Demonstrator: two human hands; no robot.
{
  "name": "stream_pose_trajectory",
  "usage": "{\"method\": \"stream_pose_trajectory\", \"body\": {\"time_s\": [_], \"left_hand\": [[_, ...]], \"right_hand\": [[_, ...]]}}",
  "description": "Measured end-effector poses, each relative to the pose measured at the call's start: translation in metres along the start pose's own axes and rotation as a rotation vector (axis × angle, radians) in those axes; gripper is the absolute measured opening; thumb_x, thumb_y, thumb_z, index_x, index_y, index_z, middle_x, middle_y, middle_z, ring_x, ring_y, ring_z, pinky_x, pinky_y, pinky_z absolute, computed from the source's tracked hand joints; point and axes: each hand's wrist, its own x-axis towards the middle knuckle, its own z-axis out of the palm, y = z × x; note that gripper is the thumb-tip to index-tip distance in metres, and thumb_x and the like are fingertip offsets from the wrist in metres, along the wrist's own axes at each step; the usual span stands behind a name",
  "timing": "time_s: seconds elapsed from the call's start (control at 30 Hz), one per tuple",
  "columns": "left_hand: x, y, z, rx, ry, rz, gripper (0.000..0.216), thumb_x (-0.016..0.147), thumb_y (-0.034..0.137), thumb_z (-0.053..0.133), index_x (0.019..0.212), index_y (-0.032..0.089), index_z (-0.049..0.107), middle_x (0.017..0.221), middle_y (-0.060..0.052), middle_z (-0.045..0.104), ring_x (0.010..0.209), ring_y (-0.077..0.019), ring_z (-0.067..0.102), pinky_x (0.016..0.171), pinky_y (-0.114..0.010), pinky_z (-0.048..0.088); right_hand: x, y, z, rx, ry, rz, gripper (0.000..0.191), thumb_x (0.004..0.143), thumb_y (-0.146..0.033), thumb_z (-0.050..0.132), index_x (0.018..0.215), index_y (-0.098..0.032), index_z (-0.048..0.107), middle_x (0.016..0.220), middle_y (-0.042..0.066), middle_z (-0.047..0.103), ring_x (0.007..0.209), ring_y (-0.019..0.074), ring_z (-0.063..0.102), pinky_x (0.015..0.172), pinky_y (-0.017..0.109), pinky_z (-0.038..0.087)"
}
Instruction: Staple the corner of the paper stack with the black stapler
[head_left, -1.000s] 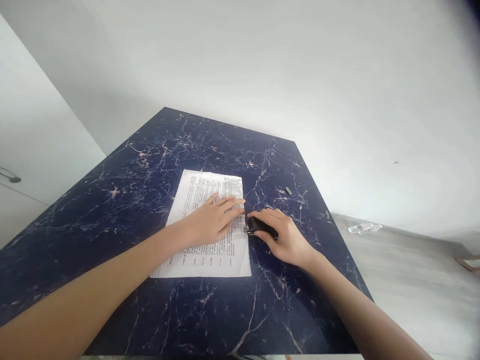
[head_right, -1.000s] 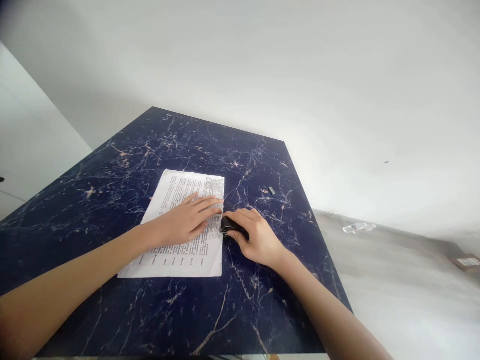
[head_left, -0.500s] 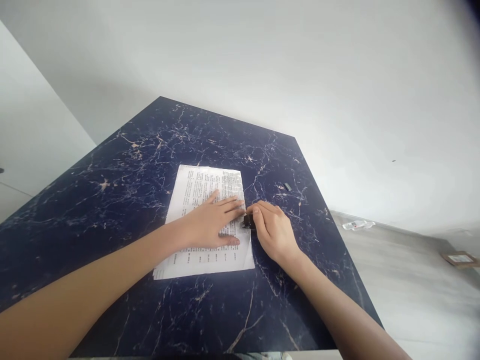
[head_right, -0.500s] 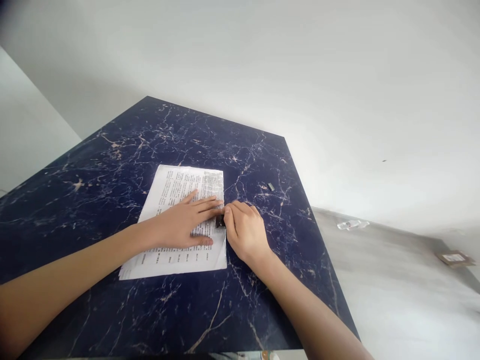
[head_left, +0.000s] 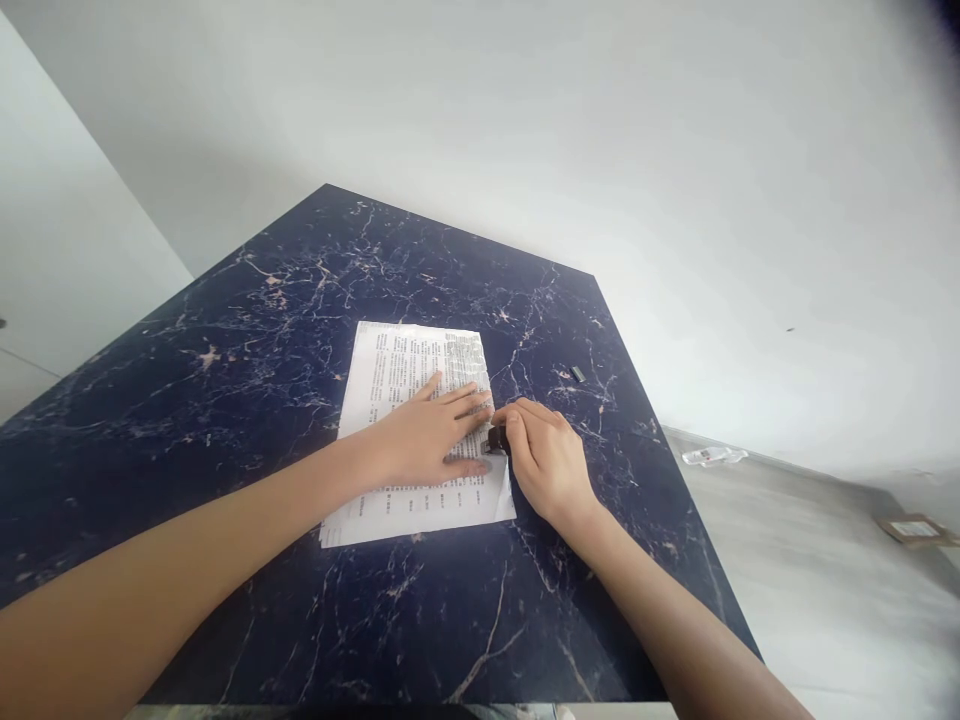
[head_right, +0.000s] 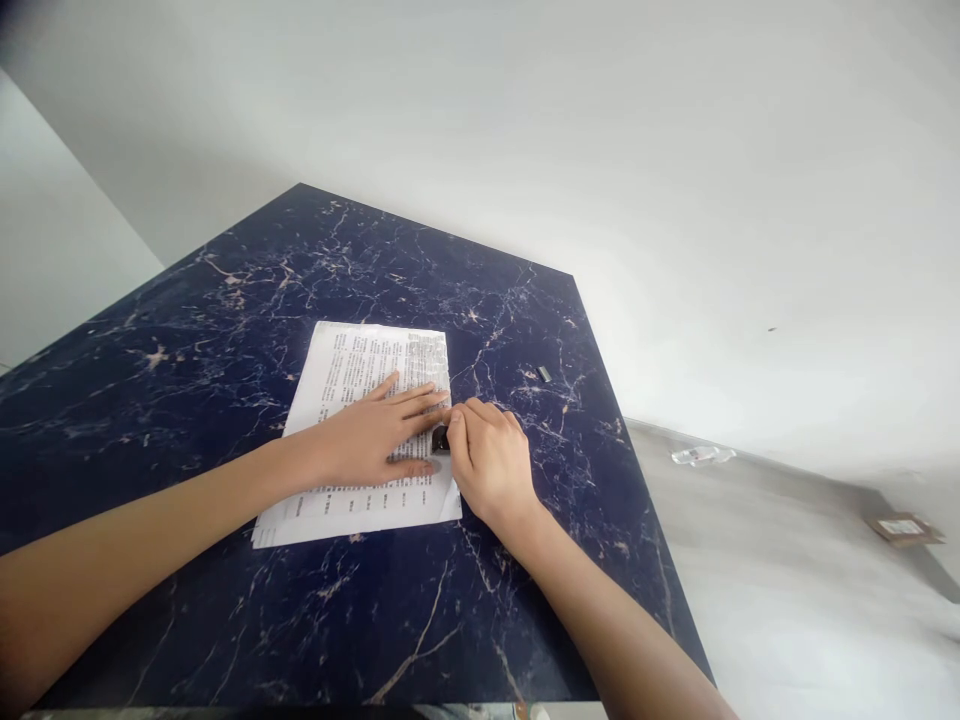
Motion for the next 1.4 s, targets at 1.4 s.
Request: {"method": "stream_pose_trajectory", "body": {"time_s": [1.4], "left_hand": [[-0.007,-0.026,-0.029,-0.121,0.533,-0.033,0.043,0.105,0.049,0.044,0.138,0.026,0.058,0.142,-0.007,0.062,0.133,-0.0265,0.055,0.114,-0.048,0.039]], "right_hand": [[0.009,0.041,-0.055,0.402,-0.178,0.195,0.025,0.099,-0.044,0.054,0.101,-0.019,0.055,0.087,0.004,0.065,0.068,0.0155,0.058,0.060,0.030,0.042]]}}
